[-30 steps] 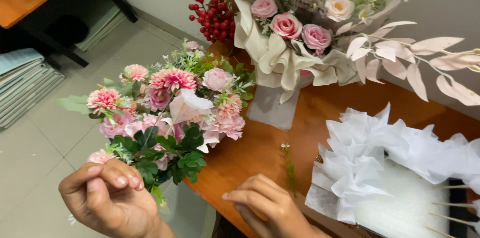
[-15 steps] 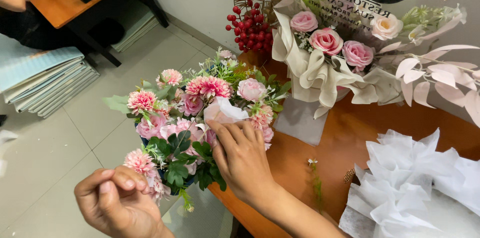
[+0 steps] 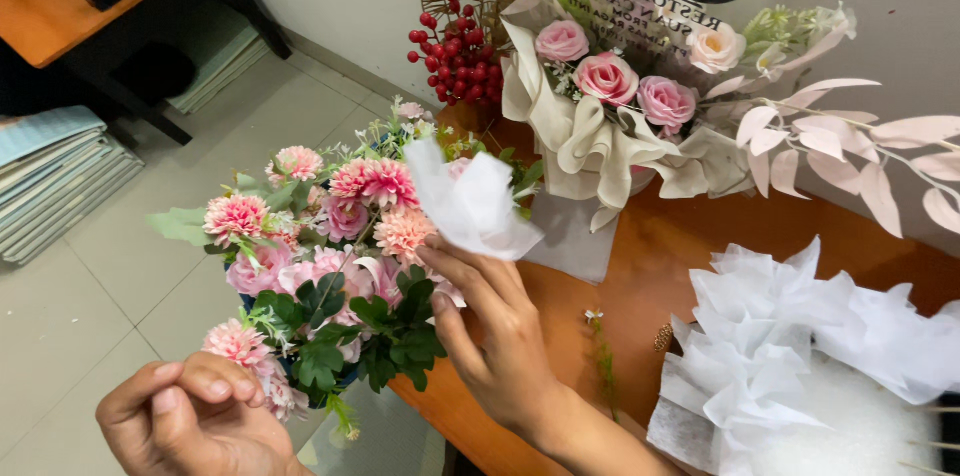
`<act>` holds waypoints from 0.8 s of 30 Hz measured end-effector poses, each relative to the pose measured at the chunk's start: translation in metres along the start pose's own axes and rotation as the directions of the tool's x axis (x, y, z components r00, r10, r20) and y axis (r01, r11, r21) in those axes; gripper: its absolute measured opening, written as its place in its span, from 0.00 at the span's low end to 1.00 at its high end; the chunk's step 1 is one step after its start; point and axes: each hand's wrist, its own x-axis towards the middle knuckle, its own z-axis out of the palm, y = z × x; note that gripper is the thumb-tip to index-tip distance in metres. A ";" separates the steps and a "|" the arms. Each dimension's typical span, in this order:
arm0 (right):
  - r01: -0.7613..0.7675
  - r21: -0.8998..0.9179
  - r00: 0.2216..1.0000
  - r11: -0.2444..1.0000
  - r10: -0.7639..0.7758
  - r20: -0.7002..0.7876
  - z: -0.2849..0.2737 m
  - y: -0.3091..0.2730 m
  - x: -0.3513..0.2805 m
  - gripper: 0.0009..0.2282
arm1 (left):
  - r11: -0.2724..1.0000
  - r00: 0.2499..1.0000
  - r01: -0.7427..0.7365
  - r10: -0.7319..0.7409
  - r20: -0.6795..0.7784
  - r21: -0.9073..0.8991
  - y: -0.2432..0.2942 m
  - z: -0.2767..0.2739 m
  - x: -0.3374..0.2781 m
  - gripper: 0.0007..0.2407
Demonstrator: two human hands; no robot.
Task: The person arranges a floral display by folding white tissue paper and securing it to a foam base using wooden skewers. They also adjust a bouquet of pink flowers and greenery on the table. The person uses a tape dispenser to secure the skewers in place.
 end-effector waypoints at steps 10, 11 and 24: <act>-0.277 -0.177 0.882 0.944 0.178 -0.436 -0.050 -0.027 -0.077 0.06 | 0.979 0.696 -0.045 0.175 0.696 -0.201 0.045 0.084 -0.058 0.09; -0.291 -0.200 0.880 0.935 0.180 -0.440 -0.057 -0.032 -0.079 0.06 | 0.983 0.541 0.047 0.126 0.832 -0.179 0.046 0.091 -0.061 0.10; -0.237 -0.424 0.944 0.874 0.103 -0.315 -0.099 -0.034 -0.110 0.08 | 0.509 -0.167 0.783 -0.382 0.909 0.358 0.023 0.117 -0.127 0.13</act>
